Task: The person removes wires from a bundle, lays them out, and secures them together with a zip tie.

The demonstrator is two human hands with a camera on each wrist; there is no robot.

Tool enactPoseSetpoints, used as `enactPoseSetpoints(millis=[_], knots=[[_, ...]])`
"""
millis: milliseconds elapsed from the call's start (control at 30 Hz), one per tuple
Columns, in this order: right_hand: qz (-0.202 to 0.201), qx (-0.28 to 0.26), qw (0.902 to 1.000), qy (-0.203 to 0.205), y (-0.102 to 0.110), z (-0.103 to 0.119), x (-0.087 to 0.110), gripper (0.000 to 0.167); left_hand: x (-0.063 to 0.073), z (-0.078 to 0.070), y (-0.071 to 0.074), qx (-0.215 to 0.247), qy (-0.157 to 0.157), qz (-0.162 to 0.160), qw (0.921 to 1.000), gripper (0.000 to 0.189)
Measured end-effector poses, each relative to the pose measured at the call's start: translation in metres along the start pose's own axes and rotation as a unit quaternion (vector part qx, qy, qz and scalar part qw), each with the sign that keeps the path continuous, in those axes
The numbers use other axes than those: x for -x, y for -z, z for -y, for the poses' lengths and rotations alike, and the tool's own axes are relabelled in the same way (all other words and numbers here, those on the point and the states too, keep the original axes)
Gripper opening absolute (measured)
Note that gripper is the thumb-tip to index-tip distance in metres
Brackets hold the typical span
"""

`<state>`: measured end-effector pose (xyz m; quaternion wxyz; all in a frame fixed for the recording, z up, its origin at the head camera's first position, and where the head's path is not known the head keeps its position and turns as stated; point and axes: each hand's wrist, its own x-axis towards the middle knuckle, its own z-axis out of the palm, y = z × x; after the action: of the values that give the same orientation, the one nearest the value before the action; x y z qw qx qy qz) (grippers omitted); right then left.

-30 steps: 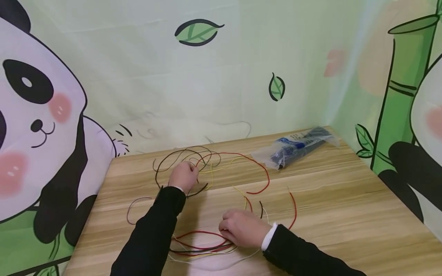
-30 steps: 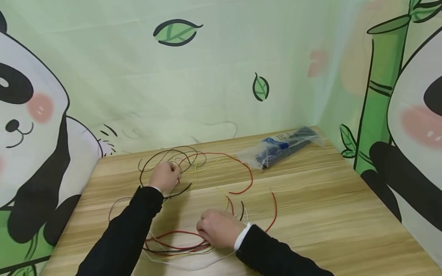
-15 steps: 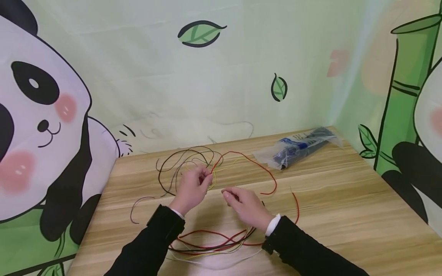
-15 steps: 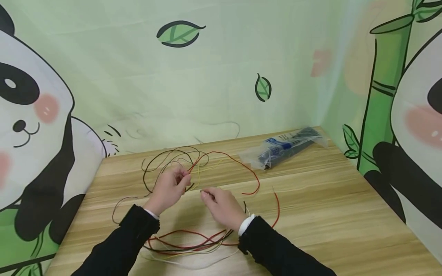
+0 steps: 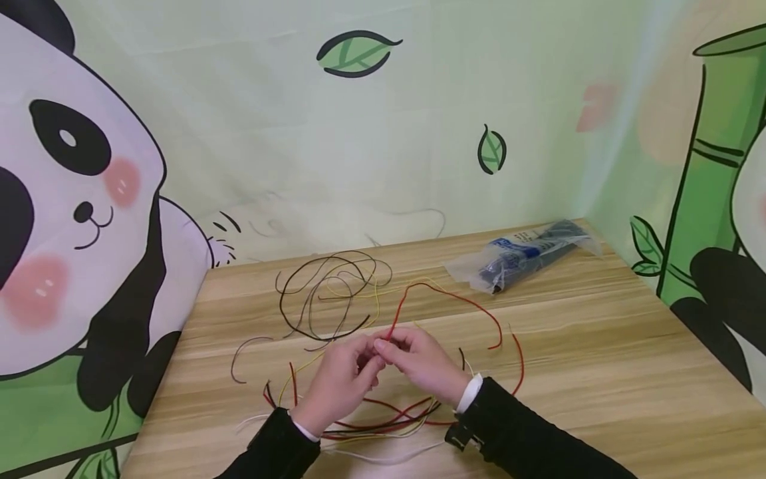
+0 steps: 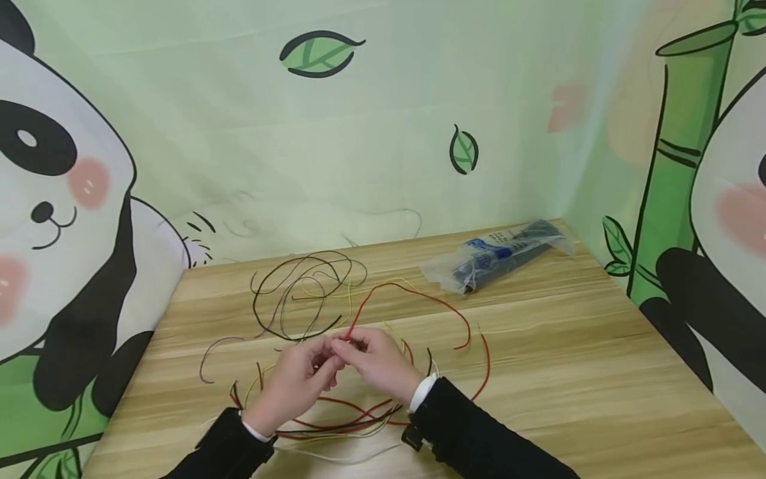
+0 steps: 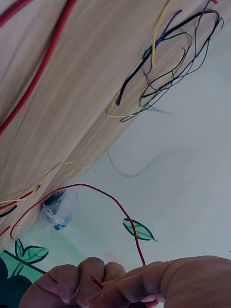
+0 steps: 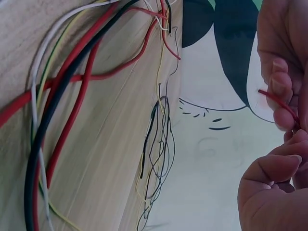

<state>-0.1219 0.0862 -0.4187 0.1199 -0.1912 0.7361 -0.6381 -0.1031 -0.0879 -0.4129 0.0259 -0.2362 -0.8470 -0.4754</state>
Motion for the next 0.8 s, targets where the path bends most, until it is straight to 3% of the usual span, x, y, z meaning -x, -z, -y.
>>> enactPoseSetpoints(millis=[167, 500, 800], knots=[[-0.012, 0.023, 0.9996, 0.010, -0.001, -0.003, -0.001, 0.024, 0.004, 0.002, -0.002, 0.006, -0.002, 0.002, 1.0000, 0.008], [-0.070, 0.119, 0.9889, 0.055, -0.001, -0.003, 0.001, 0.020, 0.012, -0.005, 0.001, -0.042, 0.002, 0.012, 0.9991, 0.013], [-0.155, 0.116, 0.9800, 0.043, 0.014, -0.002, 0.001, 0.022, 0.027, -0.008, 0.010, -0.026, 0.021, 0.061, 0.9976, 0.015]])
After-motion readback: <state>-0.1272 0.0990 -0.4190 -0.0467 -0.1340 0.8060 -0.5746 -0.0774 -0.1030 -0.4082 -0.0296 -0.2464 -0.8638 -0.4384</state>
